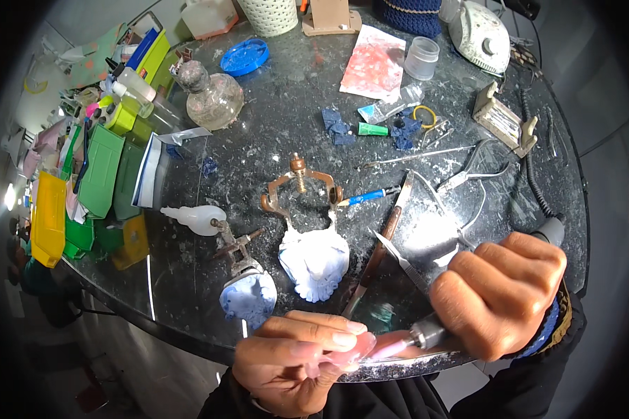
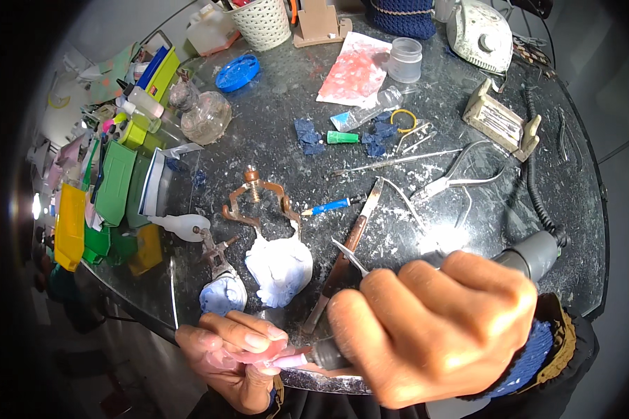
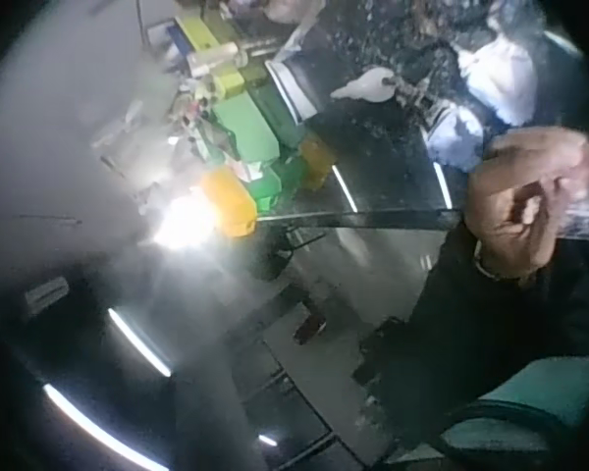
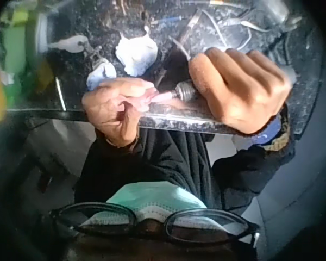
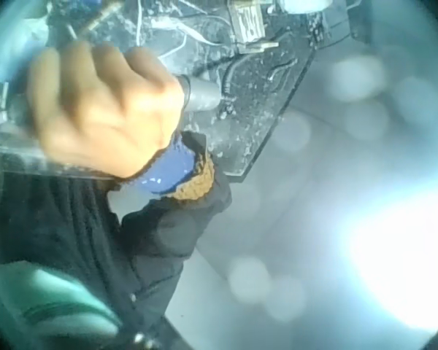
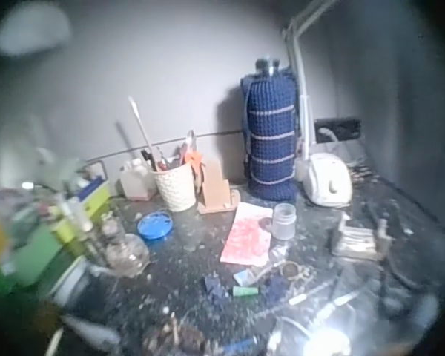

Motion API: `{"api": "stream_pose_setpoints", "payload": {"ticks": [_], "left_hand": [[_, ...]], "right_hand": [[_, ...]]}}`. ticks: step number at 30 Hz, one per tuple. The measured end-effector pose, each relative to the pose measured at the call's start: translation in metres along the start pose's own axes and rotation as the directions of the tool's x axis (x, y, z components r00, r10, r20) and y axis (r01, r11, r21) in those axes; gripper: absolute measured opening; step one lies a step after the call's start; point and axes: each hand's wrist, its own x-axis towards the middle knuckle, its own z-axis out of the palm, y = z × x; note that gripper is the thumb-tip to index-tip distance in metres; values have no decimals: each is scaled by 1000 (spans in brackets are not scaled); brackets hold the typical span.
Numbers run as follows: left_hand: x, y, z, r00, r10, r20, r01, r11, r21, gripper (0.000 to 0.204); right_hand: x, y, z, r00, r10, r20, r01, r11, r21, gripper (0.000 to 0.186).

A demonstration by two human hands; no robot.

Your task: The person grinds and trims a denture using a rotary handpiece tool and a metal blade, then places and fits the denture onto a dental plaster cast by hand.

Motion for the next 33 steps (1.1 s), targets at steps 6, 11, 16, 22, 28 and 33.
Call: {"api": "stream_pose_setpoints", "payload": {"ticks": [6, 11, 16, 22, 28, 33], "left_hand": [[-5, 14, 6, 985, -153, -83, 138, 976, -167, 42], [-17, 0, -6, 973, -216, -85, 209, 974, -84, 51], [3, -1, 6, 991, -87, -101, 63, 974, -216, 49], [7, 1, 23, 932, -113, -343, -14, 939, -345, 47], [-2, 15, -28, 934, 48, -354, 94, 923, 373, 68], [-4, 23, -53, 862, -88, -500, 121, 992, 33, 59]], "right_hand": [[-3, -2, -2, 993, 115, 22, -104, 774, 624, 17], [-5, -3, 15, 971, -190, 143, 7, 625, 781, 31], [-4, 1, 12, 998, 17, -58, 38, 575, 818, 16], [-2, 8, 7, 995, 88, 42, -88, 633, 769, 13], [0, 30, 15, 969, 241, 53, -190, 592, 784, 25], [-1, 38, 10, 891, 399, 214, -453, 762, 463, 33]]}}
